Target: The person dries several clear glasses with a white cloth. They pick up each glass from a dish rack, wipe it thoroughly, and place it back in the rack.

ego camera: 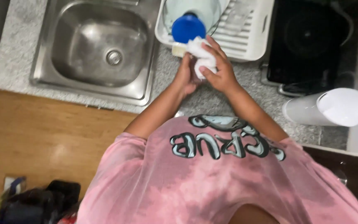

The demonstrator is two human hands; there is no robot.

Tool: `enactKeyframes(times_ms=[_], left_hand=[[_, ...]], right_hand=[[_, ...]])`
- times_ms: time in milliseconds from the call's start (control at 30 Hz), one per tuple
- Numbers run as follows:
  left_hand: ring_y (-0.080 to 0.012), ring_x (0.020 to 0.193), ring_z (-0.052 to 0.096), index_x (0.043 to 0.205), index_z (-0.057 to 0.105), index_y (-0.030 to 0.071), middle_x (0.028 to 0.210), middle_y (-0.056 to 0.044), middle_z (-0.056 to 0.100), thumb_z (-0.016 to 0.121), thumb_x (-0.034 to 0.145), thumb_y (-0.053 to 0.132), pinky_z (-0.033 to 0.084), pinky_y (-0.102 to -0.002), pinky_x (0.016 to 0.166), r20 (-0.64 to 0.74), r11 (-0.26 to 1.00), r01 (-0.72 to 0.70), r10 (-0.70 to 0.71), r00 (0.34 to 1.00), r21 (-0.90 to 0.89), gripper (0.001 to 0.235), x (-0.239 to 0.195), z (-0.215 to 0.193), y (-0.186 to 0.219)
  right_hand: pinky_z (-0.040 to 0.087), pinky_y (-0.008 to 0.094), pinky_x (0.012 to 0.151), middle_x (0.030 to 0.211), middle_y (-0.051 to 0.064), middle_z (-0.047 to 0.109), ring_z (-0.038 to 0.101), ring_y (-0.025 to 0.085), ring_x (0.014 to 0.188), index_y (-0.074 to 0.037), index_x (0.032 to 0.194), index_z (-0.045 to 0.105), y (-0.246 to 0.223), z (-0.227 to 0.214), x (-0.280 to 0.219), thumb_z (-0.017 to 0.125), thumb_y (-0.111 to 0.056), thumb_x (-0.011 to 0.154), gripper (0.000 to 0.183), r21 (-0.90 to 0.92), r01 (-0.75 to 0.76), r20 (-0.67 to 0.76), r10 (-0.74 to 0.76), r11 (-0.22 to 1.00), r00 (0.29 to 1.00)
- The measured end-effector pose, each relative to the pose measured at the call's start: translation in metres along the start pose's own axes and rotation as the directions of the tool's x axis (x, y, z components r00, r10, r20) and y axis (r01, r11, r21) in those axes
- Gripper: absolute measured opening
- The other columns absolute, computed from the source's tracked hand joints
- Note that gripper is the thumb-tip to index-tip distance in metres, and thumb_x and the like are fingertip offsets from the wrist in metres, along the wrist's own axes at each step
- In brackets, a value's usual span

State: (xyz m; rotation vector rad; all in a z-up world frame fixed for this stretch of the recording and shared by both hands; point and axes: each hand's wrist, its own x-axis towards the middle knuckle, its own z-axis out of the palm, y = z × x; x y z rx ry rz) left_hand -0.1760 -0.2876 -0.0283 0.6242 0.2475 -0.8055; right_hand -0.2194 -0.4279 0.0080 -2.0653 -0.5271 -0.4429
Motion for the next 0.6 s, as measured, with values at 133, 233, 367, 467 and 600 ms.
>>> enactKeyframes(times_ms=[133,233,367,467,600], left_hand=[[-0.0291,0.078,0.066,0.116,0.068,0.013,0.091,-0.010,0.068,0.061,0.081,0.061,0.058,-0.048,0.069,0.001,0.976,0.164,-0.166,0.986,0.143,0.059,0.004,0.041,0.010],[-0.0272,0.071,0.064,0.108,0.068,0.011,0.081,-0.008,0.064,0.061,0.082,0.058,0.056,-0.046,0.065,0.023,0.969,0.178,-0.184,0.983,0.169,0.054,0.010,0.063,0.019],[-0.0224,0.071,0.059,0.111,0.061,0.009,0.085,-0.006,0.062,0.052,0.082,0.062,0.057,-0.040,0.065,0.018,0.948,0.072,-0.081,0.997,0.311,0.061,0.000,0.098,0.042],[-0.0293,0.074,0.067,0.116,0.065,0.008,0.091,-0.010,0.069,0.062,0.074,0.064,0.055,-0.044,0.061,-0.046,0.977,0.051,-0.043,0.998,0.207,0.071,0.027,0.084,0.036],[-0.0343,0.092,0.071,0.122,0.060,0.011,0.101,-0.014,0.072,0.050,0.082,0.064,0.060,-0.050,0.083,-0.027,0.905,-0.027,0.043,0.999,0.425,0.067,0.002,0.095,0.038]], right_hand=[[0.042,0.036,0.092,0.139,0.013,0.051,0.050,0.025,0.116,-0.011,0.151,0.044,0.053,-0.015,-0.018,0.065,-0.028,0.103,0.056,0.488,-0.284,-0.179,0.413,0.826,0.893],[0.060,0.030,0.064,0.112,0.011,0.070,0.068,0.018,0.081,-0.016,0.145,0.050,0.053,-0.016,-0.019,0.069,-0.033,0.098,0.052,0.752,-0.342,-0.194,0.685,0.564,0.702],[0.058,0.029,0.086,0.124,0.010,0.068,0.067,0.017,0.103,-0.012,0.149,0.044,0.026,-0.023,-0.019,0.066,-0.033,0.104,0.055,0.715,-0.221,-0.271,0.554,0.664,0.787],[0.056,0.029,0.082,0.125,0.006,0.069,0.065,0.015,0.102,-0.013,0.154,0.044,0.014,-0.026,-0.035,0.059,-0.025,0.107,0.051,0.400,-0.359,-0.309,0.493,0.843,0.813],[0.046,0.037,0.113,0.166,0.014,0.038,0.050,0.028,0.143,-0.012,0.160,0.036,-0.014,-0.032,-0.033,0.057,-0.021,0.108,0.057,0.304,-0.276,-0.286,0.364,0.912,0.887]])
